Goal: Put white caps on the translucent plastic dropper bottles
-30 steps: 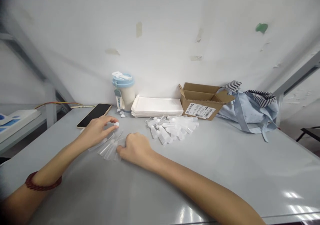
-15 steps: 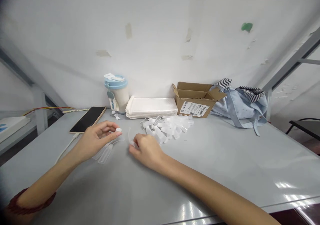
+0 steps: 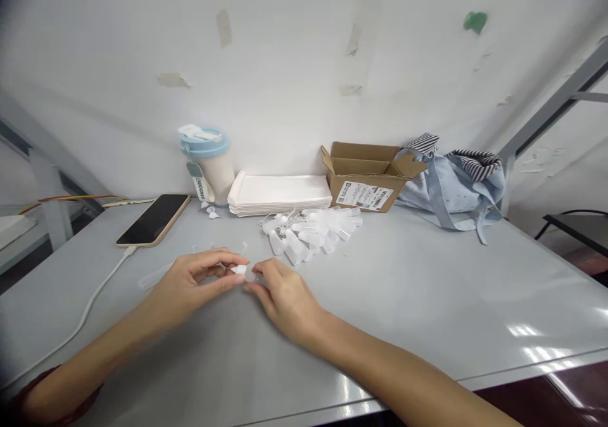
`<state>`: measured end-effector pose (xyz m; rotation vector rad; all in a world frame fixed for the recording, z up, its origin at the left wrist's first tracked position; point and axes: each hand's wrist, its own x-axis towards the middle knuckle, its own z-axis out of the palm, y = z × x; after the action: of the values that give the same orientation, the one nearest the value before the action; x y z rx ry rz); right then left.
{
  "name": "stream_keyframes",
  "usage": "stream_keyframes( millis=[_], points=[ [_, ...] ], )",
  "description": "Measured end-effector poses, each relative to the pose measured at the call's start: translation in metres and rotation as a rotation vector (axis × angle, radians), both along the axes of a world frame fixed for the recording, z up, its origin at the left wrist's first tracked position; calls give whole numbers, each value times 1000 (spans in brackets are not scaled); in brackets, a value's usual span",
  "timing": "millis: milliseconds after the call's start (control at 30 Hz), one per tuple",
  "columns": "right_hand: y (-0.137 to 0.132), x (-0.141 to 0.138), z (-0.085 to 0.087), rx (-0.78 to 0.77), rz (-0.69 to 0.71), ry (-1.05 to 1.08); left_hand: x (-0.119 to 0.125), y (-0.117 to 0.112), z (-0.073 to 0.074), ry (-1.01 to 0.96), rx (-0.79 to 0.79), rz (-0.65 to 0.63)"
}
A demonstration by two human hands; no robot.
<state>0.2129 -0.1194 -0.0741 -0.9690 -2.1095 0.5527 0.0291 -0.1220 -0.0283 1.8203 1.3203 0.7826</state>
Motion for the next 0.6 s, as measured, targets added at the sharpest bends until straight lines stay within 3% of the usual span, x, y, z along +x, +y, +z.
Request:
stream_keyframes(
  millis=[133,300,433,600],
  points=[
    [1,1,-4,-1,8,-8,2,0,0,53,-19,-50],
    [2,2,-7,-32,7,-14,3,1,-2,38,-94,39],
    [1,1,-6,-58,-2,-43,2,1,-5,-8,-172,40],
    [4,1,-5,-98,-12,-101,2,1,-11,69,-37,13]
  ],
)
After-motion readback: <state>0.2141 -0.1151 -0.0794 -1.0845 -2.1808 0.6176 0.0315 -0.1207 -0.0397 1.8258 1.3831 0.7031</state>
